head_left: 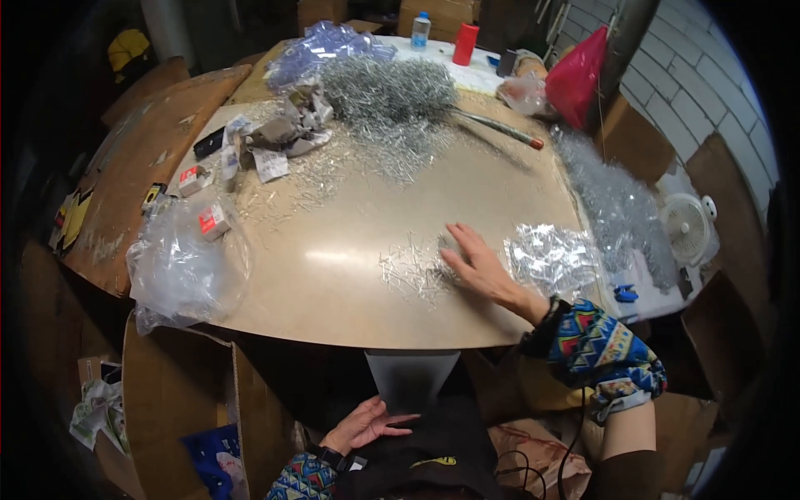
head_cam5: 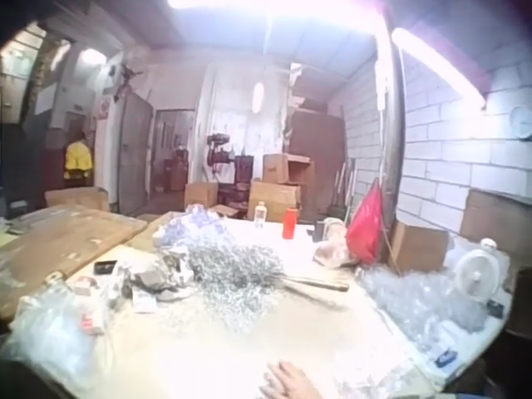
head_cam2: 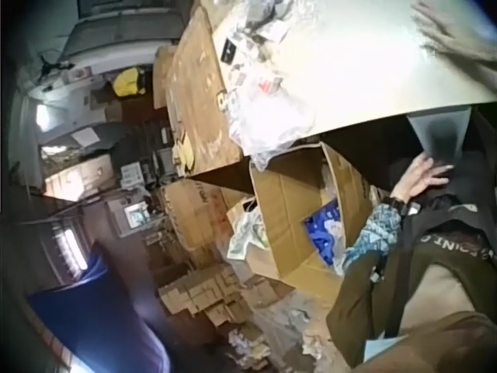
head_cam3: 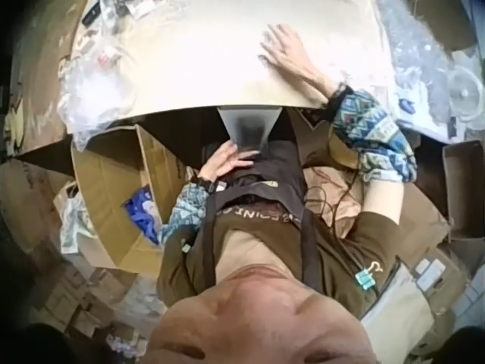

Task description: Packaging small metal pins and decorative metallic tinsel into plastic bags at a workbench.

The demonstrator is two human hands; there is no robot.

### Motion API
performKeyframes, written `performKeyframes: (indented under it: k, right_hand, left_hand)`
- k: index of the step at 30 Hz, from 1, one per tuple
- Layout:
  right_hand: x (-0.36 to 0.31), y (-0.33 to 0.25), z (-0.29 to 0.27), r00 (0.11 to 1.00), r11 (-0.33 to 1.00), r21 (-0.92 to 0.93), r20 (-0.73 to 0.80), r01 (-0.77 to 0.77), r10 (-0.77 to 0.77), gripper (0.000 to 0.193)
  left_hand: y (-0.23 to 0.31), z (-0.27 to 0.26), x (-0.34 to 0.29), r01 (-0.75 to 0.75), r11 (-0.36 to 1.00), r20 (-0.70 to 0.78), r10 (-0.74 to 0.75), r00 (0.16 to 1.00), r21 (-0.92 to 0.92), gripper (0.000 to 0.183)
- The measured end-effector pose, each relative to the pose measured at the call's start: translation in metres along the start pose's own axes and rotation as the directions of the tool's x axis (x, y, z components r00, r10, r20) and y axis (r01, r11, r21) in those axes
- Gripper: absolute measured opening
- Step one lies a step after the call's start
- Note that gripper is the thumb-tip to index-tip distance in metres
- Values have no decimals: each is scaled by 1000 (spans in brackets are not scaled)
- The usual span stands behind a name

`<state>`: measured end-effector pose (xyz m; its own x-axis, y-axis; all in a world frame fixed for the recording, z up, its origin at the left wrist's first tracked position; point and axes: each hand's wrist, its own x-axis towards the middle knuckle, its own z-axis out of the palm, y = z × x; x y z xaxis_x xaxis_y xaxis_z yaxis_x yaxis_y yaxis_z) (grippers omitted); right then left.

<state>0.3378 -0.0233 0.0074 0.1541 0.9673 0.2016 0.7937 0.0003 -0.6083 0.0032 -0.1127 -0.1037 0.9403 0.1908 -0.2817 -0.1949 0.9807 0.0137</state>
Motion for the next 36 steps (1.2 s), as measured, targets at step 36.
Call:
performKeyframes:
  k: [36]
  right_hand:
    - [-181, -94, 47, 758, 943, 192, 561, 272, -333, 31]
  left_hand:
    - [-17, -17, -4, 166, 790, -196, -59, 979, 591, 48]
